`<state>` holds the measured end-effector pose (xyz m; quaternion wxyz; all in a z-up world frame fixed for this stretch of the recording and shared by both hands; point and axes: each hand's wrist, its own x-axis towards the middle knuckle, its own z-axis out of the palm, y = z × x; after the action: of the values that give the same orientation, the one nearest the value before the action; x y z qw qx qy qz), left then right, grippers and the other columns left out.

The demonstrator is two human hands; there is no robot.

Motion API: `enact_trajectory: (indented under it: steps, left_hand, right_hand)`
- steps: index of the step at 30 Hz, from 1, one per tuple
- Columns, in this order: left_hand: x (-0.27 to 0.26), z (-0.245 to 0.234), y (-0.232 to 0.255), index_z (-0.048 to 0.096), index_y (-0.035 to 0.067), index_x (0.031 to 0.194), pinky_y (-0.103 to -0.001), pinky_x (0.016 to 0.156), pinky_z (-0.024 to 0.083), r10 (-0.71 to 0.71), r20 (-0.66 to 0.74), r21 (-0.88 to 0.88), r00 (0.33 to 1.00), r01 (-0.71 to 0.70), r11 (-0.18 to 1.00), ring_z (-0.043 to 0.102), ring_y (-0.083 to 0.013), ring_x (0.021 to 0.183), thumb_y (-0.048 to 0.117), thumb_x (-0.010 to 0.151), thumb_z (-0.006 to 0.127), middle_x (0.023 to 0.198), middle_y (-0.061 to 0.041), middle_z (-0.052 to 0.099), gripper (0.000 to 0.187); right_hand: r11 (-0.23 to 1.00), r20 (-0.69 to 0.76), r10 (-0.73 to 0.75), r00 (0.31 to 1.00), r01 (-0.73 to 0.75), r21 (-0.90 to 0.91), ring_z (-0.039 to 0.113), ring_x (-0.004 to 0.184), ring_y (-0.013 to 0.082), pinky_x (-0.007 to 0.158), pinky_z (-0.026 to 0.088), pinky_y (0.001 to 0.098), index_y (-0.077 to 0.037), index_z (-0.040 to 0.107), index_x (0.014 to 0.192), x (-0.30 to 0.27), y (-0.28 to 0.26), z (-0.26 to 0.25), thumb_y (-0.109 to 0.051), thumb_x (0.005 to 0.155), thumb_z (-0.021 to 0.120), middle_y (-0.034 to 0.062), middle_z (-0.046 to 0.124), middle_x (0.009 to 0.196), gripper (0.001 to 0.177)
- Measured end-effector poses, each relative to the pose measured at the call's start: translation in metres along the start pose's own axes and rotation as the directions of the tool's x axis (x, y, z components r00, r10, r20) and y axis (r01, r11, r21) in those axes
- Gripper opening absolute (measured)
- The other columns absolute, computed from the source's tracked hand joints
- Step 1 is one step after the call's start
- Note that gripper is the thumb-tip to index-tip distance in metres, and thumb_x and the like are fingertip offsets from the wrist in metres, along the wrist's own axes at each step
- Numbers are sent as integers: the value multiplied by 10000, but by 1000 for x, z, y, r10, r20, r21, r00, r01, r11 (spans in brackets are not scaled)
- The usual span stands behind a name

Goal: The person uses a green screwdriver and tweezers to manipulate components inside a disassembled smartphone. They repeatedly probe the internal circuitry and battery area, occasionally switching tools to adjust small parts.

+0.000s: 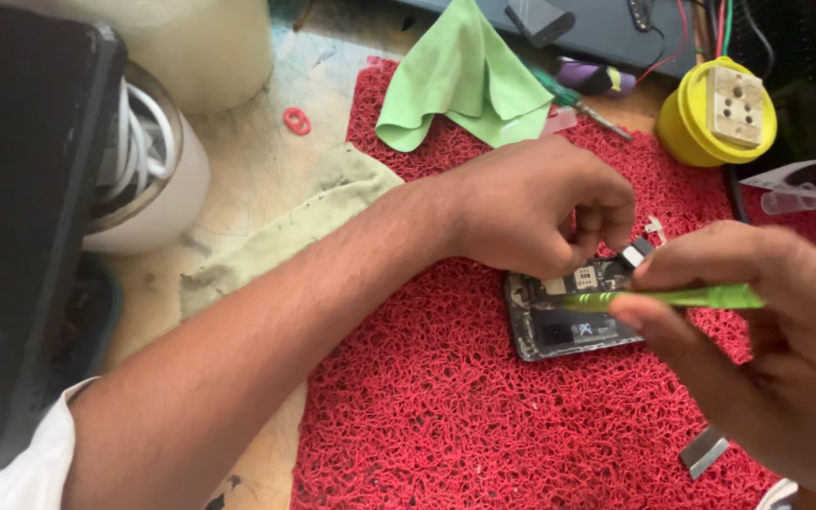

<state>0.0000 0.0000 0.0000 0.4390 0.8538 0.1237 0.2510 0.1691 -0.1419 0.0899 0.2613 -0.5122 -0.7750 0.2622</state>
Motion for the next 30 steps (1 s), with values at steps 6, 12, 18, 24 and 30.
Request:
enact_trajectory:
  steps: [6, 12, 18, 24, 30]
  left_hand:
    - [-1, -4, 6, 721, 105, 971, -266, 695, 615, -30, 23, -75, 999, 31, 997, 735, -78, 731, -4, 699, 657, 784, 24, 741, 300]
    - [-3, -4, 7, 708, 88, 967, -261, 672, 600, -19, 13, -66, 1000, 20, 998, 725, -77, 720, 16, 712, 686, 770, 26, 731, 267]
    - [-2, -5, 7, 699, 87, 970, -258, 664, 603, -26, 34, -83, 999, 29, 996, 727, -71, 713, 24, 721, 675, 772, 28, 734, 258]
    - [-3, -4, 2, 718, 67, 1020, -260, 667, 595, -29, -4, -171, 1000, 28, 985, 714, -92, 734, 37, 793, 678, 847, 1, 738, 232]
    - [1, -13, 0, 674, 10, 1159, -266, 720, 588, -188, -2, -639, 982, 143, 756, 683, -109, 786, 35, 874, 588, 961, -37, 734, 299]
  right_hand:
    - [981, 65, -192, 979, 191, 26, 746, 996, 203, 825, 608, 284, 34, 537, 1135, 11, -3, -12, 9, 858, 680, 198, 688, 1025, 314]
    - [1000, -40, 12, 999, -13, -21, 782, 975, 208, 847, 620, 302, 39, 537, 1168, 9, 8, -9, 12, 895, 707, 159, 704, 971, 323]
    - [999, -98, 43, 994, -45, -13, 746, 1018, 244, 907, 645, 331, 57, 462, 1158, 12, 12, -11, 65, 869, 679, 210, 678, 979, 362]
    - [990, -74, 140, 987, -141, -8, 795, 931, 232, 797, 619, 333, 16, 464, 1169, 23, 33, -31, 39, 921, 678, 197, 728, 933, 329]
    - [905, -242, 76, 967, 35, 424, 750, 1021, 209, 907, 682, 348, -22, 498, 1195, 37, 46, -44, 63, 947, 671, 152, 673, 1025, 315]
